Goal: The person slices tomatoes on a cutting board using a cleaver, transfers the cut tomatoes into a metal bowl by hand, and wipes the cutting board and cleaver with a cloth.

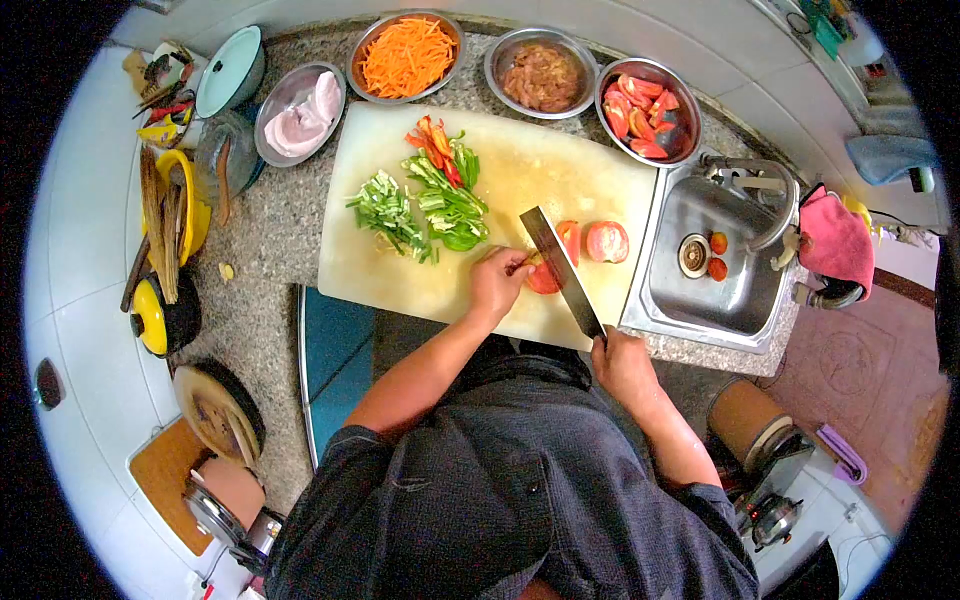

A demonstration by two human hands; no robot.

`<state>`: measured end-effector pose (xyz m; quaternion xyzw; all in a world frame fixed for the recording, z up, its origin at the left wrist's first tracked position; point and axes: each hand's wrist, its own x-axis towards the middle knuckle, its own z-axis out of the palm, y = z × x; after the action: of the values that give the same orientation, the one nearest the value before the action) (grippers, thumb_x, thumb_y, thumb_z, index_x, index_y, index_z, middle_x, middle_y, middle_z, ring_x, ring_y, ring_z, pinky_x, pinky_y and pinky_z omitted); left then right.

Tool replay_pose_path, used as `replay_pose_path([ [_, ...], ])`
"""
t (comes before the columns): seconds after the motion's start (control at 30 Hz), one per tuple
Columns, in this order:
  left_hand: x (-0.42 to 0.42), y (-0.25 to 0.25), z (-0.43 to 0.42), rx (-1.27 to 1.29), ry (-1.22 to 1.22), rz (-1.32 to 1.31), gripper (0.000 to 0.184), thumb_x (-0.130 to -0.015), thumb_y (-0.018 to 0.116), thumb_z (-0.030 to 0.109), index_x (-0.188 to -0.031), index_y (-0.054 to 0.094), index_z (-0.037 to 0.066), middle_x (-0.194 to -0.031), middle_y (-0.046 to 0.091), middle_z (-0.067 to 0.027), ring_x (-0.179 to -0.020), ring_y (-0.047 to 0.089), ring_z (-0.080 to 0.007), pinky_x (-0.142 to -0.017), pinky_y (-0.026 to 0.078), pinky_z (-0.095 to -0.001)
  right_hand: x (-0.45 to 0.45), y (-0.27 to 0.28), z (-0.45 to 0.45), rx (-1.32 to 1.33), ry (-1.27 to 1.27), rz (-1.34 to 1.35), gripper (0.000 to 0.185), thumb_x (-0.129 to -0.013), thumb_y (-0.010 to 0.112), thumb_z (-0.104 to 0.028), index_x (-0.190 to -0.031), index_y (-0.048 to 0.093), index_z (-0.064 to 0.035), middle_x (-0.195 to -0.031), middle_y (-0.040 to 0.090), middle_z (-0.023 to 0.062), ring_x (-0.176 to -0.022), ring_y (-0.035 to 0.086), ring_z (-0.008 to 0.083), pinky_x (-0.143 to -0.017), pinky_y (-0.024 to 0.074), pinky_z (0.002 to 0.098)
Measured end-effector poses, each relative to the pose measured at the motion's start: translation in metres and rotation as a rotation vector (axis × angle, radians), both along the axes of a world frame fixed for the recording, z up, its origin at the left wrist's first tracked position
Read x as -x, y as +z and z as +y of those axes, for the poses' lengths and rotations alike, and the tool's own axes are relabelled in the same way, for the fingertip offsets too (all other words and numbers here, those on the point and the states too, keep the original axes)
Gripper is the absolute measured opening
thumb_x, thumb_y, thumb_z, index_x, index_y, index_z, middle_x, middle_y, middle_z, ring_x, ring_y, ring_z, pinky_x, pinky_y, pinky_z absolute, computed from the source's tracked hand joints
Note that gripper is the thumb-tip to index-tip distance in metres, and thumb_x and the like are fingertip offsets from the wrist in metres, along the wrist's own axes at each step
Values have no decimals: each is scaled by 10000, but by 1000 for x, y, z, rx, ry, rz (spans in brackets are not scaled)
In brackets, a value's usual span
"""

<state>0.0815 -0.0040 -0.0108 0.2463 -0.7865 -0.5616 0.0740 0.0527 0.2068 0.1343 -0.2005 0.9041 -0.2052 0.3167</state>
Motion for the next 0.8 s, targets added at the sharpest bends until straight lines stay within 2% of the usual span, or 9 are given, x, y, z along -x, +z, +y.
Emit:
replay_pose_path([
  [0.13, -1, 1, -2, 23, -20, 20, 186, -713, 770, 49, -865, 676, -4, -797, 644, -126, -700, 644, -236, -645, 518, -316, -5, -16, -4, 35, -12, 15, 170, -876, 531, -104, -924, 572, 53, -722, 609, 286, -681, 614, 461, -654, 510, 511],
  [0.2, -1, 1, -2, 40, -34, 32, 189, -711, 771, 54, -863, 675, -4, -799, 643, -128, -705, 643, -241, -643, 516, -319, -1, -28, -13, 164, 3, 131, 167, -866, 536, -96, -915, 570, 60, -701, 600, 290, -669, 606, 471, -642, 508, 507],
  [0.3, -3, 6, -3, 27, -60, 67, 181, -715, 769, 57, -858, 674, -1, -799, 639, -129, -706, 638, -246, -636, 512, -321, 11, -55, -29, 201, -53, 31, 171, -853, 540, -87, -917, 571, 69, -689, 595, 295, -667, 601, 477, -639, 506, 507],
  [0.37, -5, 12, -2, 84, -109, 6, 164, -723, 762, 55, -852, 674, 5, -799, 637, -125, -703, 635, -246, -622, 508, -325, 15, -65, -32, 255, -43, 102, 171, -842, 543, -81, -911, 574, 72, -692, 595, 300, -675, 604, 475, -648, 505, 506],
  [0.6, -10, -1, 1, 63, -82, 58, 163, -722, 764, 50, -839, 658, 9, -794, 632, -116, -671, 631, -239, -600, 509, -320, 18, -16, -19, 179, 3, 114, 190, -844, 539, -87, -943, 573, 71, -744, 607, 306, -722, 607, 479, -684, 502, 519],
  [0.8, -10, 2, 1, 66, -90, 40, 161, -718, 772, 68, -830, 665, 25, -783, 646, -101, -689, 643, -223, -633, 527, -315, 0, 11, -3, 17, -23, -23, 199, -876, 529, -117, -973, 579, 50, -773, 610, 305, -746, 612, 472, -704, 505, 520],
])
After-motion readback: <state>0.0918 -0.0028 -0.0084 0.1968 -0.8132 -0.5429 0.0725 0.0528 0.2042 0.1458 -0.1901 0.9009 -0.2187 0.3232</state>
